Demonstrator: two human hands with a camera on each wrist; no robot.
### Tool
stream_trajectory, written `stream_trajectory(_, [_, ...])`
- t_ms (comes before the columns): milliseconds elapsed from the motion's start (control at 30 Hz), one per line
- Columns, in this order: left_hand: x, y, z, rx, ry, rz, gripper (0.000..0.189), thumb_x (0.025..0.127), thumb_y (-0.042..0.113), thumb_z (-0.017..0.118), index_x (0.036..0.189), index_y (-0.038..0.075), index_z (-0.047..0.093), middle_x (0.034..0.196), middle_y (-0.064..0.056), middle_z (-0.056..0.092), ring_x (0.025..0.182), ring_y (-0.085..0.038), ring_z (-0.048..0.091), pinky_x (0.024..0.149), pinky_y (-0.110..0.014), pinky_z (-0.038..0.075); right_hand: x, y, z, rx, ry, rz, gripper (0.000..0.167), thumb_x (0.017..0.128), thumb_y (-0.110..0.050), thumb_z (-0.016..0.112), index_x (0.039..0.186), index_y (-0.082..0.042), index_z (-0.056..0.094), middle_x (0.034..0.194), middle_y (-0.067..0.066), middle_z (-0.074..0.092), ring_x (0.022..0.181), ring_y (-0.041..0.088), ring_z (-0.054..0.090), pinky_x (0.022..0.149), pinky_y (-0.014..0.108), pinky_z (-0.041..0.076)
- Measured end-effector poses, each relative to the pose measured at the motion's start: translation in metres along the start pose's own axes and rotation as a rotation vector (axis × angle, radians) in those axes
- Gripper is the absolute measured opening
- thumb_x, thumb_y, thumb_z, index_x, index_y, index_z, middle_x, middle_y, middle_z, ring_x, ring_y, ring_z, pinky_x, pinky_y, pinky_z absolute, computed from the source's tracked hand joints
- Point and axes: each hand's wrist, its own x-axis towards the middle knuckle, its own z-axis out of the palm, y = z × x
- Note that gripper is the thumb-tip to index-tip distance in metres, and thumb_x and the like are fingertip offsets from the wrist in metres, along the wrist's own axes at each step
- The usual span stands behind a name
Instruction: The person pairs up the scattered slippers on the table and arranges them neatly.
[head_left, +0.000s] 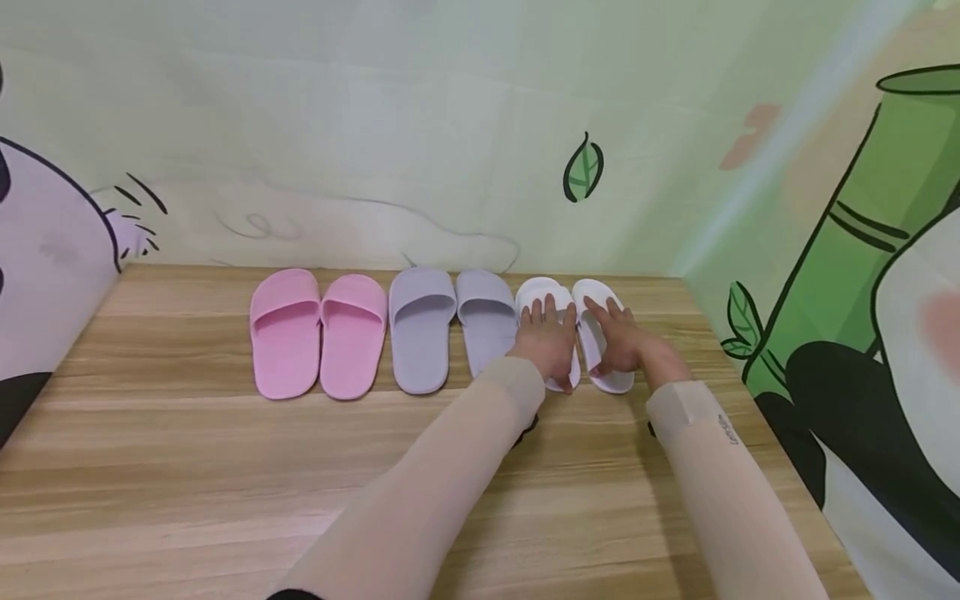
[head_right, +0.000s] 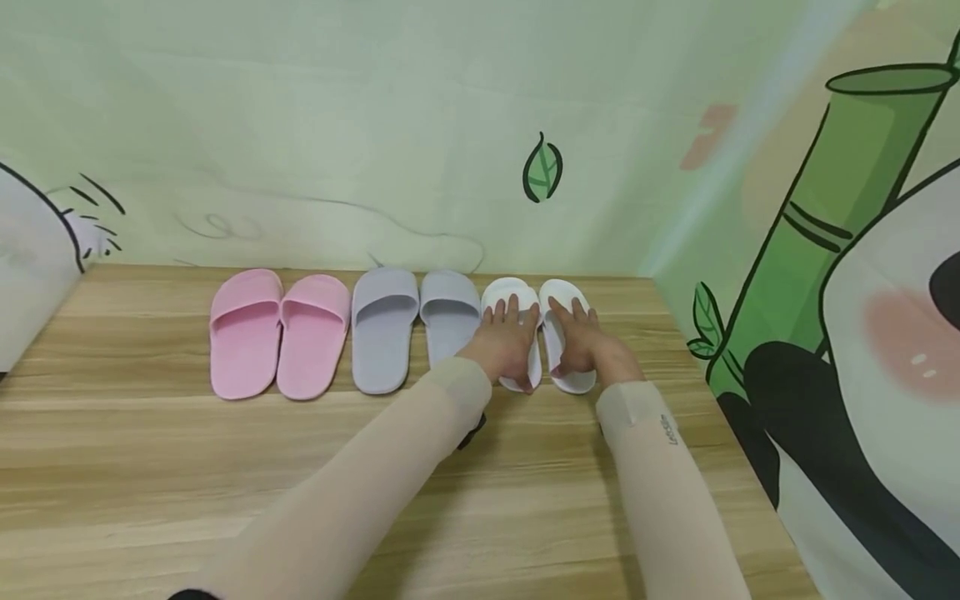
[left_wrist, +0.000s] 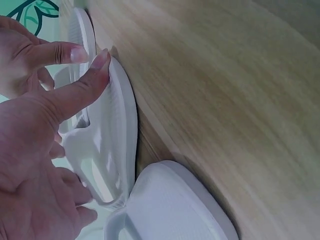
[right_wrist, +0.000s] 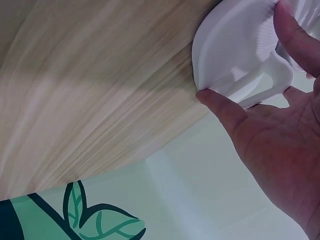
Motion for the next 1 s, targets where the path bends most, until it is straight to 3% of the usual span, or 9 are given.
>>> stream_trajectory(167, [-0.010,0.000,-0.002,0.007,0.049,-0.033,0.133,0.069,0.057,0.092,0.168,0.019,0.012,0.174,-0.020,0.007,0.162,-0.038,0.014,0.132,-0.052,0.015,0.002,-0.001,0.001,-0.008,-0.007,-0.002,0.122,0.079,-0.012,0.086,0.167,-0.013,0.002,0.168,0.034,-0.010,0.153,0.063,-0.006,0.119,0.079,0.011])
stream_trajectory(367, [-0.011,0.007,-0.003,0.066,0.059,-0.053,0.132,0.070,0.056,0.090,0.168,0.020,0.010,0.175,-0.018,0.006,0.162,-0.037,0.011,0.133,-0.050,0.012,0.003,0.003,-0.001,-0.007,0.010,-0.028,0.122,0.077,-0.013,0.087,0.167,-0.011,0.004,0.167,0.037,-0.010,0.151,0.065,-0.005,0.118,0.080,0.011])
stream_trajectory(533, [-0.012,0.019,0.002,0.165,0.129,-0.010,0.088,0.099,0.040,0.065,0.168,0.024,0.013,0.175,-0.015,0.011,0.162,-0.033,0.017,0.132,-0.047,0.017,0.001,0.012,-0.004,0.023,0.027,-0.051,0.122,0.077,-0.014,0.088,0.166,-0.009,0.005,0.164,0.040,-0.016,0.150,0.067,-0.009,0.117,0.081,0.011])
stream_trajectory(633, [-0.019,0.021,0.003,0.183,0.175,0.029,0.084,0.100,0.044,0.062,0.168,0.023,0.017,0.174,-0.014,0.017,0.161,-0.031,0.022,0.131,-0.047,0.021,-0.001,0.017,-0.006,0.053,0.036,-0.061,0.121,0.078,-0.016,0.087,0.167,-0.009,0.005,0.163,0.040,-0.022,0.148,0.068,-0.013,0.116,0.083,0.010])
stream_trajectory(767, [-0.026,0.014,-0.003,0.123,0.165,0.063,0.103,0.091,0.058,0.072,0.168,0.021,0.014,0.175,-0.013,0.013,0.162,-0.031,0.018,0.132,-0.048,0.016,-0.007,0.025,-0.009,0.115,0.082,-0.087,0.117,0.084,-0.018,0.083,0.167,-0.010,0.001,0.162,0.036,-0.029,0.146,0.067,-0.022,0.115,0.084,0.005])
stream_trajectory(833, [-0.031,0.006,-0.009,0.091,0.153,0.071,0.102,0.093,0.061,0.068,0.168,0.019,0.013,0.175,-0.013,0.011,0.162,-0.032,0.016,0.133,-0.049,0.014,-0.011,0.027,-0.011,0.153,0.117,-0.107,0.111,0.089,-0.018,0.079,0.167,-0.009,0.001,0.163,0.033,-0.030,0.146,0.065,-0.025,0.116,0.084,0.002])
stream_trajectory(1000, [-0.046,-0.027,-0.023,0.030,0.142,0.063,0.099,0.096,0.063,0.062,0.168,0.018,0.012,0.176,-0.013,0.010,0.162,-0.034,0.014,0.133,-0.051,0.012,-0.021,0.022,-0.013,0.201,0.172,-0.138,0.099,0.098,-0.026,0.071,0.167,-0.008,0.003,0.169,0.023,-0.026,0.154,0.054,-0.022,0.121,0.078,0.001])
